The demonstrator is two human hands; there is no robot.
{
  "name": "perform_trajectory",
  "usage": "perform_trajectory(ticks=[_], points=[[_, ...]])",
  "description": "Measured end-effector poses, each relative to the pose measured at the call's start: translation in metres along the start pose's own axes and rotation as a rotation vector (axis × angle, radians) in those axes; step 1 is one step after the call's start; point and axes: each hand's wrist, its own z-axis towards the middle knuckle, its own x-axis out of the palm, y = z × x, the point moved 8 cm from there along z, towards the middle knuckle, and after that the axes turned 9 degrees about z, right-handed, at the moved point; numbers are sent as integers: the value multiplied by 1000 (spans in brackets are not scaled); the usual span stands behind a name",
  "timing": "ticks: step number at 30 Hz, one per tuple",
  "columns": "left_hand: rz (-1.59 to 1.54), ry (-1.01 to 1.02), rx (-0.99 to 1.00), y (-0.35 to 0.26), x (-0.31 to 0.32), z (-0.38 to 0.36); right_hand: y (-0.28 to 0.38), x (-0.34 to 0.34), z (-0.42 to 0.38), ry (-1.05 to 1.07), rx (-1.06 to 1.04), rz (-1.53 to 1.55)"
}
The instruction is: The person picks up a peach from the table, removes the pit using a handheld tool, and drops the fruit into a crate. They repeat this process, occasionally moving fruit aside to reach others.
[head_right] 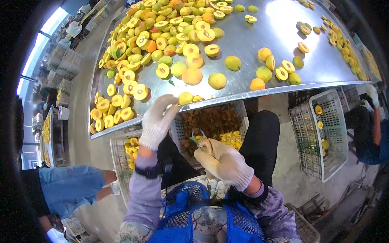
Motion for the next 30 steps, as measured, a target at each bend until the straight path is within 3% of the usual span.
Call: perform_trajectory(ticks=[2, 4, 6, 8, 10, 12, 14, 15, 16, 18, 21, 25, 27, 28, 30], points=[[54, 49, 91, 14, 31, 27, 1, 0, 1, 13, -102, 11], [107, 94, 181, 23, 55, 54, 0, 0, 0, 4, -70, 12], [262, 322, -125, 59, 80, 72, -9, -3, 1, -7, -35, 18], [300, 251, -92, 61, 79, 77, -20, -7, 8, 33, -73, 225], [556, 161, 46, 45, 74, 71, -12, -8, 10, 21, -48, 142], [578, 211, 59, 61, 75, 82, -8, -5, 14, 19, -26, 58], [5, 380, -136, 72, 80, 84, -6, -2, 17, 28, -24, 14], [-447, 385, -404, 66, 75, 72, -2, -4, 16, 24, -26, 16], [-445, 391, -400, 58, 72, 64, 1, -6, 15, 4, -7, 67], [-1313, 319, -410, 34, 68, 46, 2, -7, 15, -19, 20, 128], [-1396, 436, -330, -20, 49, 17, 14, -10, 19, -31, -128, -58], [-1277, 387, -363, -46, 54, -6, 14, -6, 20, -79, -153, -144], [-1253, 400, -277, -59, 44, -12, 19, -6, 19, -88, -371, -82], [-1230, 408, -194, -67, 38, -15, 18, -7, 17, -90, -370, -81], [-1299, 371, -241, -74, 37, -21, 14, -4, 14, -1, -304, -158]])
